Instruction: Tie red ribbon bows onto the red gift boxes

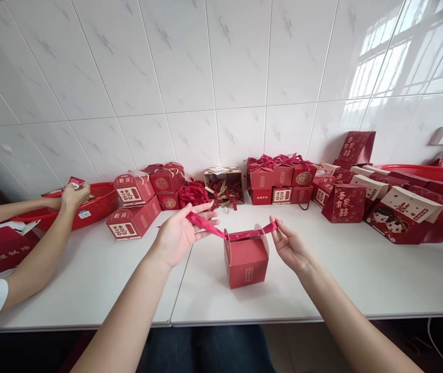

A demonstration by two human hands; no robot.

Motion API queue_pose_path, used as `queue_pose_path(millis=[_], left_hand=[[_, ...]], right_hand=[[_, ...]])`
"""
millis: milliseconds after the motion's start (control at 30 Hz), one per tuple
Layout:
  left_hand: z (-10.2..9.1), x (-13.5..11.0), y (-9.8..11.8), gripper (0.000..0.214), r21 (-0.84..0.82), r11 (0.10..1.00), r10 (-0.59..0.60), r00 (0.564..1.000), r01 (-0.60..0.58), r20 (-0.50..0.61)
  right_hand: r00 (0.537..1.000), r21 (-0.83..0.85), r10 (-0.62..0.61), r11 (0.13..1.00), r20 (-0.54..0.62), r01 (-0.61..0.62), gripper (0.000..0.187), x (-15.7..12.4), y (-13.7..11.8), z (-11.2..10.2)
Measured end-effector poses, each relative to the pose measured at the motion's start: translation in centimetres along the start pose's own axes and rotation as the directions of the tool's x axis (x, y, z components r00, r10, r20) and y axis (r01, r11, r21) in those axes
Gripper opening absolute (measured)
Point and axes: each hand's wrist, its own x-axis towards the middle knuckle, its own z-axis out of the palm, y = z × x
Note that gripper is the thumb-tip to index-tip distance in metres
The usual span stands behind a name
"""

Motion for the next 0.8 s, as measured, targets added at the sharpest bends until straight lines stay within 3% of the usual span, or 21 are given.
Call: queue_pose_path(millis=[67, 200, 300, 467, 567, 633, 733, 800], left_hand=[[-0.4, 0.1, 0.1, 0.039, 0.252, 0.965, 0.083, 0.995, -0.067, -0.055], [-2.0, 0.3, -0.6, 0.044, 0.623, 0.775, 0.258, 0.953, -0.107, -0.156], [-3.8, 0.8, -1.8, 0.047, 0.709, 0.705, 0.268, 0.938, -0.033, -0.222], [-6.1, 1.2, -5.1, 0.044, 0.683, 0.728, 0.193, 0.943, 0.048, -0.272], [-5.9, 0.8, -7.1, 0.045, 0.639, 0.767, 0.146, 0.954, 0.059, -0.263], [-5.3, 0.5, -8.0, 0.045, 0.595, 0.802, 0.122, 0.959, 0.057, -0.255], [-3.8, 0.3, -8.9, 0.044, 0.522, 0.852, 0.139, 0.952, 0.025, -0.272], [-2.6, 0.6, -9.2, 0.042, 0.481, 0.876, 0.173, 0.944, -0.016, -0.282]], right_hand=[[1.000, -0.018, 0.007, 1.000, -0.016, -0.007, 0.018, 0.2, -0.2, -0.2], [0.998, -0.082, -0.042, 0.996, -0.050, 0.037, 0.028, 1.1, 0.0, -1.1], [0.994, -0.174, -0.083, 0.982, -0.076, 0.069, 0.046, 2.1, 0.9, -2.1], [0.993, -0.444, -0.091, 0.895, -0.070, 0.051, 0.090, 3.1, 1.9, -4.5], [0.996, -0.622, -0.082, 0.782, -0.029, 0.047, 0.099, 2.4, 1.1, -5.7], [0.988, -0.727, -0.152, 0.677, 0.014, 0.115, 0.092, 1.1, 0.2, -6.1], [0.907, -0.868, -0.365, 0.357, 0.209, 0.344, 0.058, -1.2, -0.3, -6.0], [0.860, -0.887, -0.361, 0.153, 0.361, 0.436, 0.041, -2.5, 0.2, -5.6]])
